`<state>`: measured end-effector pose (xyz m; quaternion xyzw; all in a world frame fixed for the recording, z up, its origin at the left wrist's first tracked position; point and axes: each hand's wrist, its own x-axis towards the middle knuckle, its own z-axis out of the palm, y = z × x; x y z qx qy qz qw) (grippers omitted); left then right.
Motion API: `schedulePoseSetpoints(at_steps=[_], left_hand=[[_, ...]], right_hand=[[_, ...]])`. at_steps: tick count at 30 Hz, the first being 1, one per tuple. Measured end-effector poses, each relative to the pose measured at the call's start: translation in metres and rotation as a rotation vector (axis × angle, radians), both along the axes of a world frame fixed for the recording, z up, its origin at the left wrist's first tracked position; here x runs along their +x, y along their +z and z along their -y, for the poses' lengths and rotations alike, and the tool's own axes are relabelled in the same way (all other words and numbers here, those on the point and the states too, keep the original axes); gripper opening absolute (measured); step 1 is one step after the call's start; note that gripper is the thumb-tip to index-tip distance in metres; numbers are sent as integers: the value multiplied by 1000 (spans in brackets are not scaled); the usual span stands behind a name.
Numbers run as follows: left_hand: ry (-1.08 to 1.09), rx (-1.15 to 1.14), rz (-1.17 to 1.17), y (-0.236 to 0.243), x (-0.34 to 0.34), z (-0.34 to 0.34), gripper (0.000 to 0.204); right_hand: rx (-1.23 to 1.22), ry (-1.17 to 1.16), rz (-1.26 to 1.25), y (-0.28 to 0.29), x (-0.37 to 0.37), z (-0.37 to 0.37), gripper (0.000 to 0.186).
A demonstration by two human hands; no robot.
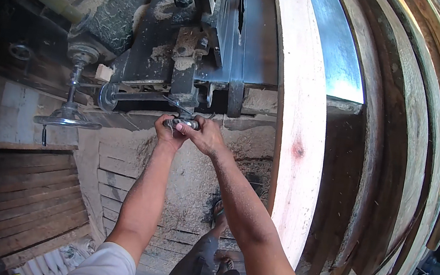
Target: The person positions a large wooden plank on a table saw and pushes it through the blade to trim the edge.
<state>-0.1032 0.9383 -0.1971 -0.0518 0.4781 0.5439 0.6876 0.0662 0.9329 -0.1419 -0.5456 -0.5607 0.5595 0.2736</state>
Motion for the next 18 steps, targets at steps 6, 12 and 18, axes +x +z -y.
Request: schedulePoseSetpoints(at_steps=[6,12,18], left_hand=[[18,127,-1122,50,5,8,38],[-432,425,-1556,102,27,-10,31],[-737,503,-1950,113,26,-22,34]], right_hand=[[13,-12,74,17,-2,2,77],[22,6,203,16,-6,1,68],[58,46,270,19,-10,0,62]])
